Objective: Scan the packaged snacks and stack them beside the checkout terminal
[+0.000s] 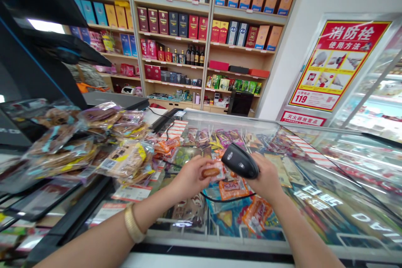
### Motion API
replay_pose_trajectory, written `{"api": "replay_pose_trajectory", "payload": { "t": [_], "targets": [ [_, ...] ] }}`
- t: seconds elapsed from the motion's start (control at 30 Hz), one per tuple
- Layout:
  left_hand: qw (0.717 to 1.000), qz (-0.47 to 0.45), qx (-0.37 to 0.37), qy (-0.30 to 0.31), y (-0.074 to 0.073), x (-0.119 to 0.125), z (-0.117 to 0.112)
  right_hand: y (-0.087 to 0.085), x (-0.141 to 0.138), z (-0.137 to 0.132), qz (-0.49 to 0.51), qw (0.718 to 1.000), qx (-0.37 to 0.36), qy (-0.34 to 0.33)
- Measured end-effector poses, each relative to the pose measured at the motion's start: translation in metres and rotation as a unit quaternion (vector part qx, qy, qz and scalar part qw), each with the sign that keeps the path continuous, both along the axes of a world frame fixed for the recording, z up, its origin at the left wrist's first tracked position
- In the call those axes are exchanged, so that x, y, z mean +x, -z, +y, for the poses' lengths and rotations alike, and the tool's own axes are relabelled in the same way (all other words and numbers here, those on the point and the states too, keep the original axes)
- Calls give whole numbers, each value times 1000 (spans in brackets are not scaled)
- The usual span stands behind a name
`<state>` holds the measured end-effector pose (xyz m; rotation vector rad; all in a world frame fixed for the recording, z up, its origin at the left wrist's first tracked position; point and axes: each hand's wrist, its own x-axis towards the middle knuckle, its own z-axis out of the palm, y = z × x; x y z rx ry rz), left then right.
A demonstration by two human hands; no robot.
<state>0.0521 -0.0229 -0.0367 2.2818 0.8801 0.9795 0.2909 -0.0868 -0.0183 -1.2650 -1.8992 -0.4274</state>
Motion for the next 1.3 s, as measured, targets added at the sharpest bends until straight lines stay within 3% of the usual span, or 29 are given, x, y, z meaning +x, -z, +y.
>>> {"api": "replay_pose_trajectory", "payload": {
  "t": [0.27,0.47,0.7,0.97,1.3],
  "targets": [
    [994,-92,-20,-58,-19,-10,16,-1,0,-1,8,1000,8,9],
    [973,-136,-171,-75,-22,-14,19,0,0,0,-2,1000,6,-2],
    [984,-92,-65,-139,-22,-18,24,-1,-3,-2,-39,999,-26,-23],
    [990,-41,-17,-133,-20,-20,25,-7,-11,-6,-52,996,-65,-30],
    [992,-44,-6,-116,-17,-19,25,-5,-10,-5,-53,996,-58,-30]
  ]
}}
